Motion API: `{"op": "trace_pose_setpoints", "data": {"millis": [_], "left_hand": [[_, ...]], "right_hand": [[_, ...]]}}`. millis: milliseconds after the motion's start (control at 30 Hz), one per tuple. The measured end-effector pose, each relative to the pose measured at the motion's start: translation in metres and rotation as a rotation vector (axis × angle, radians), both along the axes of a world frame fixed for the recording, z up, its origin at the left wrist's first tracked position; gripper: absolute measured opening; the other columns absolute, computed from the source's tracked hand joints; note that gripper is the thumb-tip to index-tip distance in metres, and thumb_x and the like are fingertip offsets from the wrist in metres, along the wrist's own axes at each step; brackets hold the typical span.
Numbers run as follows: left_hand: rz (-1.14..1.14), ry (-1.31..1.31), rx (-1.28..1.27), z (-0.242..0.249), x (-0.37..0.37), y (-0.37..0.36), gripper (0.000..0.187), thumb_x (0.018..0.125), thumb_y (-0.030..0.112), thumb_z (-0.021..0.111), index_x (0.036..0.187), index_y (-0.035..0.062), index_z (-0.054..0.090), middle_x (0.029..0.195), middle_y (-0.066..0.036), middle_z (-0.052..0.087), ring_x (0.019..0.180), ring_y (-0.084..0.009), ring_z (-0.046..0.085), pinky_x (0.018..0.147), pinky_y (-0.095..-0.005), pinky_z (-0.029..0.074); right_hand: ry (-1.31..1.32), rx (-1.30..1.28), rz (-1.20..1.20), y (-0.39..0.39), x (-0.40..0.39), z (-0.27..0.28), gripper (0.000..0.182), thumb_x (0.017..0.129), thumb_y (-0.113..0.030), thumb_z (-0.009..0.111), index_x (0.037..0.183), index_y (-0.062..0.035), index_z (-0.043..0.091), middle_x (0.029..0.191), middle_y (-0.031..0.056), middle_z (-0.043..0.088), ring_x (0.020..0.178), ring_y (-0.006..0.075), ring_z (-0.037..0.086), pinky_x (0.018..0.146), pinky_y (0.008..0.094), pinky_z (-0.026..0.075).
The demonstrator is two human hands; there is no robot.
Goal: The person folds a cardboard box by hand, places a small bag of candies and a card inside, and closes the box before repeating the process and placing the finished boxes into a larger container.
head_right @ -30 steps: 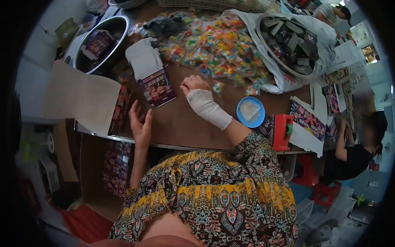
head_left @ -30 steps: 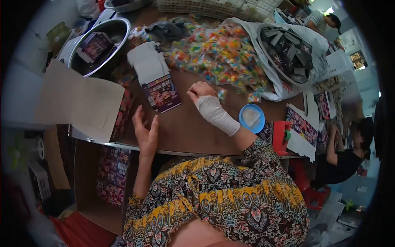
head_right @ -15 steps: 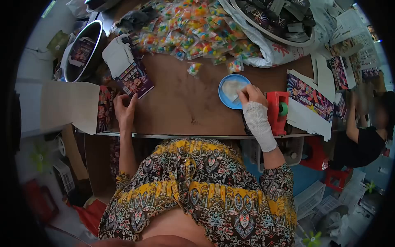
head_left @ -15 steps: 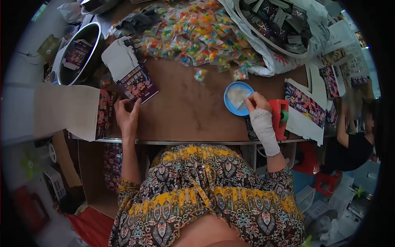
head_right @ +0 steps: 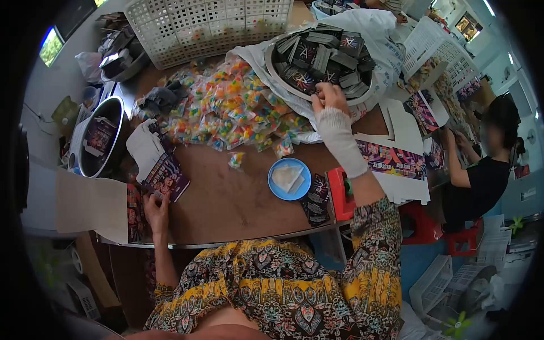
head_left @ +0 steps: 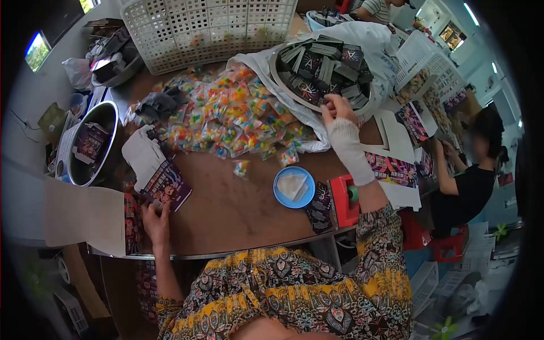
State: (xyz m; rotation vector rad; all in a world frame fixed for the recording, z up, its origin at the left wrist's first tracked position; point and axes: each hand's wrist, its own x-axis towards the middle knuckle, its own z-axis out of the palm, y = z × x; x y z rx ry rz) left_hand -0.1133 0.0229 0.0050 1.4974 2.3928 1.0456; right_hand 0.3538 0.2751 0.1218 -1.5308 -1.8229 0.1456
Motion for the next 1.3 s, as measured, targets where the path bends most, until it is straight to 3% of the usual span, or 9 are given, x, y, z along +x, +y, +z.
{"op": "trace_pose_setpoints", "data": {"millis": [100, 200, 300, 433, 500, 733, 1000, 1067, 1300], "left_hand": [[0.023, 0.015, -0.035, 0.001, 0.004, -0.002, 0.033, 0.090, 0.026, 0.075, 0.096, -0.0044, 0.064, 0.116, -0.020, 0.061, 0.104, -0.0392, 0.059, 0.091, -0.0423, 0.047], [0.050, -0.040, -0.011, -0.009, 0.001, -0.016, 0.035, 0.093, 0.024, 0.073, 0.107, -0.0056, 0.062, 0.117, -0.021, 0.060, 0.107, -0.0389, 0.058, 0.094, -0.0428, 0.046], [0.105, -0.031, 0.216, 0.004, 0.020, -0.039, 0.033, 0.097, 0.019, 0.068, 0.118, -0.0047, 0.060, 0.118, -0.017, 0.062, 0.111, -0.0320, 0.060, 0.096, -0.0402, 0.047], [0.003, -0.334, 0.351, 0.035, 0.050, -0.060, 0.026, 0.101, 0.007, 0.059, 0.126, 0.0007, 0.059, 0.128, -0.012, 0.060, 0.118, -0.0169, 0.058, 0.098, -0.0323, 0.048], [-0.258, -0.773, 0.218, 0.062, 0.076, -0.035, 0.029, 0.103, 0.012, 0.056, 0.131, 0.0010, 0.056, 0.129, -0.012, 0.061, 0.118, -0.0176, 0.059, 0.098, -0.0322, 0.048], [-0.480, -1.982, -0.067, 0.038, 0.148, 0.043, 0.044, 0.108, 0.039, 0.047, 0.136, 0.0059, 0.053, 0.128, -0.008, 0.064, 0.121, -0.0200, 0.060, 0.104, -0.0438, 0.047], [-0.186, -1.817, -0.264, 0.027, 0.141, -0.013, 0.041, 0.107, 0.040, 0.049, 0.130, 0.0069, 0.058, 0.119, -0.004, 0.068, 0.106, -0.0161, 0.066, 0.097, -0.0385, 0.053], [-0.170, -1.796, -0.301, 0.029, 0.142, -0.013, 0.040, 0.108, 0.040, 0.048, 0.127, 0.0071, 0.059, 0.117, -0.004, 0.069, 0.105, -0.0153, 0.067, 0.096, -0.0386, 0.053], [-0.204, -1.906, -0.274, 0.018, 0.149, 0.005, 0.036, 0.109, 0.038, 0.047, 0.126, 0.0086, 0.060, 0.115, -0.004, 0.069, 0.103, -0.0160, 0.067, 0.093, -0.0383, 0.055]], "right_hand": [[-0.145, 0.142, -0.152, 0.063, 0.002, 0.003, 0.051, 0.089, -0.027, 0.074, 0.134, -0.0106, 0.055, 0.123, 0.0176, 0.063, 0.108, 0.0355, 0.065, 0.089, 0.0451, 0.053], [-0.031, -0.143, -0.320, 0.111, -0.010, 0.003, 0.077, 0.084, -0.040, 0.076, 0.144, -0.0094, 0.038, 0.127, 0.0248, 0.061, 0.117, 0.0438, 0.060, 0.097, 0.0518, 0.050], [-0.021, -0.022, -0.300, 0.138, 0.001, -0.015, 0.074, 0.085, -0.036, 0.075, 0.143, -0.0104, 0.039, 0.126, 0.0253, 0.063, 0.115, 0.0433, 0.062, 0.097, 0.0516, 0.050], [0.474, -0.217, -0.051, 0.077, -0.002, 0.024, 0.057, 0.089, -0.025, 0.072, 0.138, -0.0082, 0.051, 0.119, 0.0173, 0.068, 0.096, 0.0236, 0.071, 0.072, 0.0375, 0.058], [0.672, -0.289, 0.187, 0.016, -0.021, 0.031, 0.051, 0.092, -0.019, 0.068, 0.139, -0.0069, 0.050, 0.121, 0.0122, 0.066, 0.093, 0.0145, 0.068, 0.066, 0.0335, 0.059], [0.326, -0.365, 0.612, -0.179, -0.128, -0.026, 0.041, 0.096, -0.018, 0.067, 0.134, -0.0081, 0.057, 0.115, 0.0151, 0.063, 0.103, 0.0298, 0.066, 0.088, 0.0374, 0.053], [0.101, -0.325, 0.686, -0.212, -0.136, -0.058, 0.011, 0.088, -0.009, 0.064, 0.098, -0.0038, 0.065, 0.098, 0.0093, 0.061, 0.095, 0.0277, 0.062, 0.083, 0.0379, 0.053], [-0.204, 0.000, 0.622, -0.216, -0.143, -0.057, 0.009, 0.078, -0.003, 0.064, 0.085, -0.0047, 0.058, 0.093, 0.0086, 0.058, 0.091, 0.0279, 0.061, 0.077, 0.0387, 0.053], [-0.093, 0.059, 0.665, -0.196, -0.141, -0.058, 0.014, 0.075, 0.000, 0.067, 0.084, -0.0047, 0.057, 0.088, 0.0083, 0.055, 0.081, 0.0249, 0.061, 0.070, 0.0348, 0.051]]}}
